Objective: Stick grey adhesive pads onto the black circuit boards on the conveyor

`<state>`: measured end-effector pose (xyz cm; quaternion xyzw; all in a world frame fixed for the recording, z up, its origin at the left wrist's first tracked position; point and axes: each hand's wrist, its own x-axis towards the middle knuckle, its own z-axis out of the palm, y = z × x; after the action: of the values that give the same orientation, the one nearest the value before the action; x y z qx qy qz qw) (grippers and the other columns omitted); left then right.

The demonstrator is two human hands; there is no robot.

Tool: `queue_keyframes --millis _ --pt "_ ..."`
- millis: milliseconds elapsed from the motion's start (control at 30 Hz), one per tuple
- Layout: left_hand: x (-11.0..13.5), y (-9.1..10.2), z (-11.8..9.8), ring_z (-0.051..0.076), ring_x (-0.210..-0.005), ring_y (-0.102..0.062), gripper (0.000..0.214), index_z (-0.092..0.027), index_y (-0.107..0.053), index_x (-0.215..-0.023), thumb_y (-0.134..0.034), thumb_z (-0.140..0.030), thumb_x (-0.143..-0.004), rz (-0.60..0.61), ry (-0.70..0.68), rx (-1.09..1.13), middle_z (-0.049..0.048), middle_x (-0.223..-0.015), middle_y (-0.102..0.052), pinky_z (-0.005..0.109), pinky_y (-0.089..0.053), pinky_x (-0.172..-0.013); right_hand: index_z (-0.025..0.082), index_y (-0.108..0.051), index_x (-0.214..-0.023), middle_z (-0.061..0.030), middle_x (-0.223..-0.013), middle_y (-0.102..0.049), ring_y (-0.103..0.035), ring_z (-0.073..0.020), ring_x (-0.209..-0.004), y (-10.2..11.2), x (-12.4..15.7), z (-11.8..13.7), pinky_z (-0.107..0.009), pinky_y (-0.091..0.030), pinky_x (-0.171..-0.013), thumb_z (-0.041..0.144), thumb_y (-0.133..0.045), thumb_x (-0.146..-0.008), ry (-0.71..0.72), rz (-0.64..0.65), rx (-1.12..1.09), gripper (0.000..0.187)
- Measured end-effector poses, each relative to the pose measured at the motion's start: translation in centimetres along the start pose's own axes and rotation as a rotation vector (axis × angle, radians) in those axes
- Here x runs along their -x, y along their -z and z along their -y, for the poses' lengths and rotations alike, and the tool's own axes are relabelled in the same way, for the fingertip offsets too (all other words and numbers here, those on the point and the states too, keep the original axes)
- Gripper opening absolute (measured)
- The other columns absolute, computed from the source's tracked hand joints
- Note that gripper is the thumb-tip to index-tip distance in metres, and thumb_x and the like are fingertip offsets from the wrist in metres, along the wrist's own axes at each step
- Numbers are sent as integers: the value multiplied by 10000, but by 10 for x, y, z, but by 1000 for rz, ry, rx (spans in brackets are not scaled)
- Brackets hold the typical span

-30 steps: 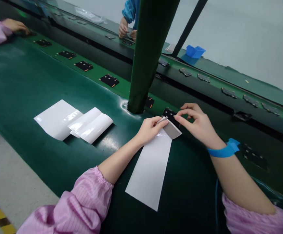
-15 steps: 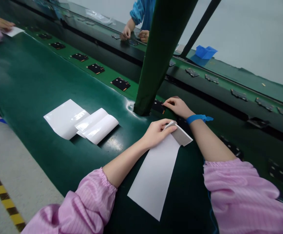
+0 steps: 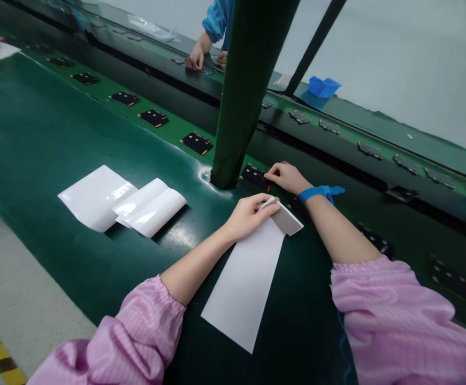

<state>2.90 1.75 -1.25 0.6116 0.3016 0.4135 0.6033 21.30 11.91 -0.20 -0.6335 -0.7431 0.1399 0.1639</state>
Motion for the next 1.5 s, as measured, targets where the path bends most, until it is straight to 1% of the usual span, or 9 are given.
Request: queue_keyframes --millis 100,233,467,633,800,967,1200,1333,1500 --pt "0 1 -1 155 -735 -613 292 -130 -658 -960 -583 -379 -826 -4 19 -5 53 -868 -691 213 -422 -595 188 -578 -641 -39 -706 -632 -577 -199 -738 7 3 -3 -313 -449 -708 311 -686 -712 -82 -9 17 178" --pt "0 1 -4 149 -697 -604 312 -135 -665 -924 -589 -415 -809 -10 24 -44 50 -852 -691 211 -421 -576 179 -629 -835 -60 -839 -671 -606 -201 -797 30 49 -37 -313 -457 -746 391 -521 -847 -326 -276 -7 238" --pt "-3 -2 -13 115 -566 -509 450 -131 -690 -895 -672 -533 -693 -111 60 -177 18 -685 -641 195 -364 -489 117 -641 -941 -256 -1073 -606 -563 -416 -1043 115 260 -149 -577 -425 -848 500 -543 -793 -999 -606 209 422" --pt "0 -4 -19 98 -494 -429 592 -130 -691 -915 -696 -632 -601 -135 167 -222 -4 -579 -577 185 -309 -426 79 -666 -916 -329 -1120 -576 -479 -496 -1158 149 347 -204 -626 -399 -909 551 -765 -579 -1410 -513 91 589" --pt "1 -5 -20 94 -508 -427 638 -137 -701 -916 -720 -655 -544 -191 191 -260 -8 -575 -572 177 -318 -447 153 -660 -852 -134 -887 -683 -654 -320 -904 155 352 -222 -457 -536 -798 411 -784 -584 -1273 -585 -34 392" --pt "0 -6 -23 89 -486 -401 614 -139 -708 -886 -725 -647 -540 -190 190 -267 -23 -529 -529 179 -296 -437 164 -573 -1095 -124 -1083 -651 -652 -241 -906 160 360 -208 -376 -518 -806 306 -590 -774 -1112 -744 83 352" --pt "1 -6 -22 99 -497 -441 557 -125 -699 -888 -716 -598 -594 -163 138 -230 4 -594 -590 191 -314 -440 213 -643 -959 -109 -1066 -670 -614 -294 -1001 139 334 -167 -382 -476 -819 488 -536 -810 -1007 -250 243 330" --pt "0 -4 -17 94 -493 -434 515 -122 -693 -898 -689 -572 -648 -131 103 -222 -2 -588 -575 190 -313 -440 157 -668 -917 -179 -1012 -672 -630 -334 -951 125 294 -147 -399 -485 -754 640 -497 -791 -1135 -106 224 528" --pt "0 -3 -14 117 -566 -498 461 -130 -686 -888 -652 -548 -697 -84 40 -203 26 -682 -627 199 -362 -482 153 -644 -906 -137 -798 -679 -639 -326 -871 134 273 -153 -386 -489 -737 448 -658 -724 -1183 -111 94 347"
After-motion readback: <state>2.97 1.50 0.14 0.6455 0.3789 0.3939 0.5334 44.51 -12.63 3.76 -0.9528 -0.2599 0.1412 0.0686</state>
